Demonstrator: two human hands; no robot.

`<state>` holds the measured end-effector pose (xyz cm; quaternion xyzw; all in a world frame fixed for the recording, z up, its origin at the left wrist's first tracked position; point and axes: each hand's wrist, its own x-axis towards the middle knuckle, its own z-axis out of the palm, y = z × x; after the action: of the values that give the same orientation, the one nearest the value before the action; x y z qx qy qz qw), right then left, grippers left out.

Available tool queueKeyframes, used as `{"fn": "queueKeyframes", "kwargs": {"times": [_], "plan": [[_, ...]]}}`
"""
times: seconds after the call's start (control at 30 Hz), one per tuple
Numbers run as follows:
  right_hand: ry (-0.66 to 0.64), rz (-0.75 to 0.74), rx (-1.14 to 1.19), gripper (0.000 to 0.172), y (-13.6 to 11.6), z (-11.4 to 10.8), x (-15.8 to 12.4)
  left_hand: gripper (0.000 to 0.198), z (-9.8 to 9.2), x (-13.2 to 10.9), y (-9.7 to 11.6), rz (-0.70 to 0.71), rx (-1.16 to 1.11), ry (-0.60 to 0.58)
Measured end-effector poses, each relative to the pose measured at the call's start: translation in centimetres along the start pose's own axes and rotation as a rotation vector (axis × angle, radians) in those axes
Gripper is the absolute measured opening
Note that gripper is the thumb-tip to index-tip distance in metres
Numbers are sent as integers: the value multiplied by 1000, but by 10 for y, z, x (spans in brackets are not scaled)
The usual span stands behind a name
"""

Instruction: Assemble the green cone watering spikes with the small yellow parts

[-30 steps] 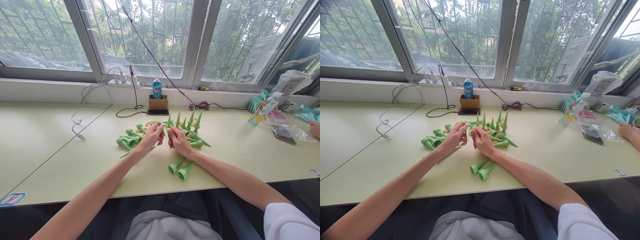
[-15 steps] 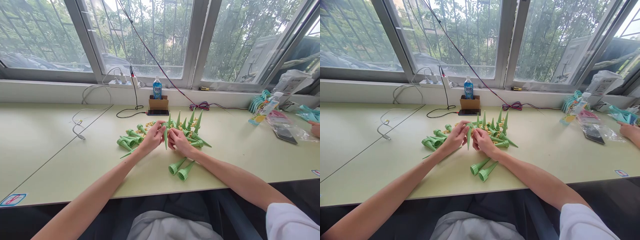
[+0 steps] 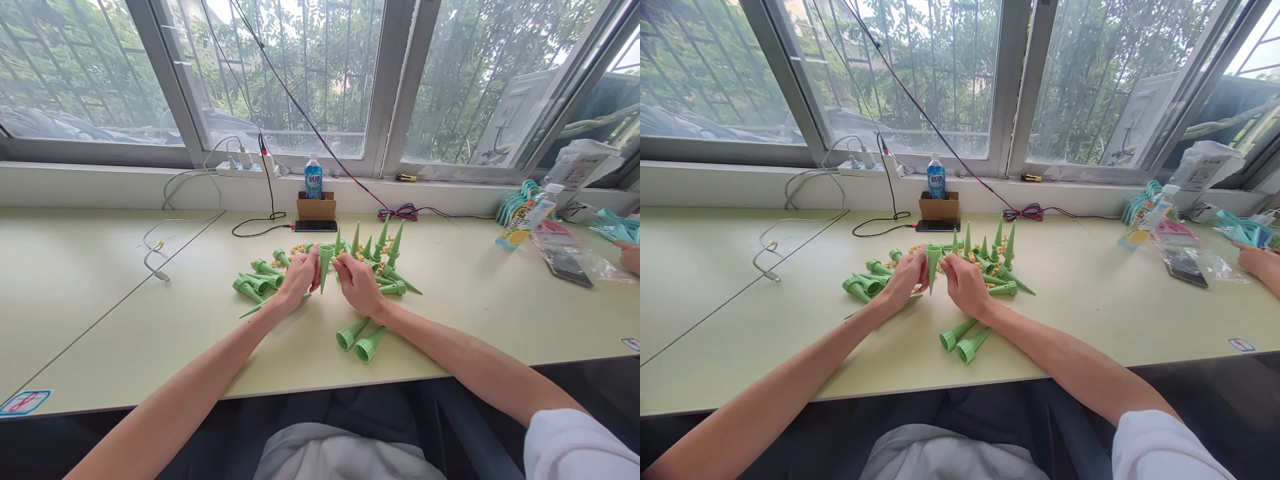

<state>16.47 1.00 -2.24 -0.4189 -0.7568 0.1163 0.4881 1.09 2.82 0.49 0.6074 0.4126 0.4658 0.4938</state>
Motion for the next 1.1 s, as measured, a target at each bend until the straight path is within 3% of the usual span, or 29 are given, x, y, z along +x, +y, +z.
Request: {"fn": "queueKeyframes", "kwargs": {"times": [0.3, 0.5, 1.1], "plan": [[6, -52, -6, 24, 2, 1, -2, 64, -6, 2, -3, -253, -135, -172], [9, -47, -3, 24, 3, 1, -2, 59, -7, 2, 0, -324, -186, -233], [11, -50, -11, 26, 8, -2, 2, 49, -10, 0, 7, -297, -183, -261]]}}
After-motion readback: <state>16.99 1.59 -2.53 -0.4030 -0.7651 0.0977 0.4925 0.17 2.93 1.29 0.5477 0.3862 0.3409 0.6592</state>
